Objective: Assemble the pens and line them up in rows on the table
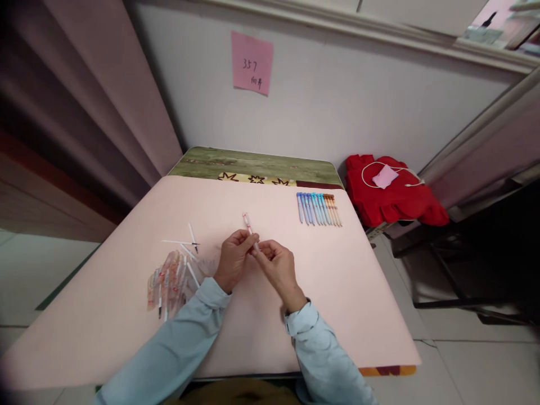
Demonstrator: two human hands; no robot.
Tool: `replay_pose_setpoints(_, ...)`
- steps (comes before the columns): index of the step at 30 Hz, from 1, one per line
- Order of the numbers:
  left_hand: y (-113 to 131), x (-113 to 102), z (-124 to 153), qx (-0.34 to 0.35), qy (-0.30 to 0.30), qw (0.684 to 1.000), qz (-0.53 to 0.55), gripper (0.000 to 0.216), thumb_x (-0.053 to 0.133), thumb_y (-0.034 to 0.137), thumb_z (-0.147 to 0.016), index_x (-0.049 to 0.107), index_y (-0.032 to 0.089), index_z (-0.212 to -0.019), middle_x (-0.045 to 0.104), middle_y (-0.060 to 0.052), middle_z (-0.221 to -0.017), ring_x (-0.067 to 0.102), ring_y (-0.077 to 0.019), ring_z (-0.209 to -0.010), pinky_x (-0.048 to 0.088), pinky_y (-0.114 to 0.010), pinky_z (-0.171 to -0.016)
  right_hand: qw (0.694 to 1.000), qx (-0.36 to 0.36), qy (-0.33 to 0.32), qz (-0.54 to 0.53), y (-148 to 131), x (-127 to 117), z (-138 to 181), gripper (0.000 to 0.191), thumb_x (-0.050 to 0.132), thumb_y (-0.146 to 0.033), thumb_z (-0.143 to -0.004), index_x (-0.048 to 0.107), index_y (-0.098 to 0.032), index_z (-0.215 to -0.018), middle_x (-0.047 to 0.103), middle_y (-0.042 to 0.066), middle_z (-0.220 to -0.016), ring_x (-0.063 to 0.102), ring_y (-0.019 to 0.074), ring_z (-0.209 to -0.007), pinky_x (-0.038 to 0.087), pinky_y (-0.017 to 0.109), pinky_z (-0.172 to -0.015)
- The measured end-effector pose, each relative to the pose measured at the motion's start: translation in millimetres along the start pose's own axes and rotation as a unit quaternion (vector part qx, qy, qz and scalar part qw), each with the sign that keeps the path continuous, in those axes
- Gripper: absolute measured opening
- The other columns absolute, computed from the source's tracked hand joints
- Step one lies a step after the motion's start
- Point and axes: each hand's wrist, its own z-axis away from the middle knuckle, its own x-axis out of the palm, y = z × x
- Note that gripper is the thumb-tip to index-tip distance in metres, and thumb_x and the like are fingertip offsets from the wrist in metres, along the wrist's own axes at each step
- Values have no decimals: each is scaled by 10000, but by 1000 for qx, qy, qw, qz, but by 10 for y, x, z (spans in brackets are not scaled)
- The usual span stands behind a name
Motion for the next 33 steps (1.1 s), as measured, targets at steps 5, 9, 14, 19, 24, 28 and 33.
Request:
replay_pose_setpoints(5,-40,8,37,6,-3,998,-67,273,694,427,-793,627,163,-802,595,19,-640,494,-86,-546,402,-215,-539,994,34,63,82,33,-311,12,323,739,-493,-722,733,-186,-822,706,16,-716,579,143,-594,415,239,-554)
replay_pose_setpoints(9,-114,4,78,7,-24,990,-137,251,651,418,-817,620,170,-796,658,-17,-751,511,-91,-575,418,-216,-544,971,60,154,172,118,-932,112,378,696,-551,-729,758,-200,-856,732,36,-760,625,188,-668,422,269,-596)
replay_pose_setpoints(14,-149,58,129,53,-47,975,-212,202,620,377,-828,608,183,-772,647,-6,-712,530,-109,-579,427,-227,-560,894,124,248,352,172,-1566,278,351,638,-550,-762,767,-236,-853,741,36,-771,638,220,-719,383,299,-609)
replay_pose_setpoints(19,-49,142,411,157,-68,936,-308,176,590,342,-857,635,197,-768,642,1,-690,564,-136,-629,435,-245,-617,842,136,264,451,186,-1693,235,344,582,-517,-805,767,-241,-894,751,67,-833,650,244,-781,356,311,-612)
replay_pose_setpoints(24,-9,132,920,182,-176,903,-348,135,589,288,-887,677,220,-811,669,-21,-733,590,-155,-666,434,-259,-651,834,119,253,475,271,-1635,166,381,563,-521,-832,757,-221,-964,751,98,-888,653,253,-792,370,328,-642)
replay_pose_setpoints(28,-48,77,1118,167,-209,895,-356,132,596,274,-889,705,234,-826,689,-35,-753,602,-167,-674,436,-268,-657,852,101,259,444,342,-1645,193,437,581,-558,-815,746,-203,-1009,751,91,-930,652,256,-817,384,328,-663)
replay_pose_setpoints(33,-92,50,1158,153,-192,900,-361,152,586,276,-891,717,226,-833,686,-41,-739,601,-170,-670,436,-271,-651,867,96,265,411,403,-1716,251,450,540,-581,-836,763,-211,-965,746,90,-860,635,250,-776,378,318,-645)
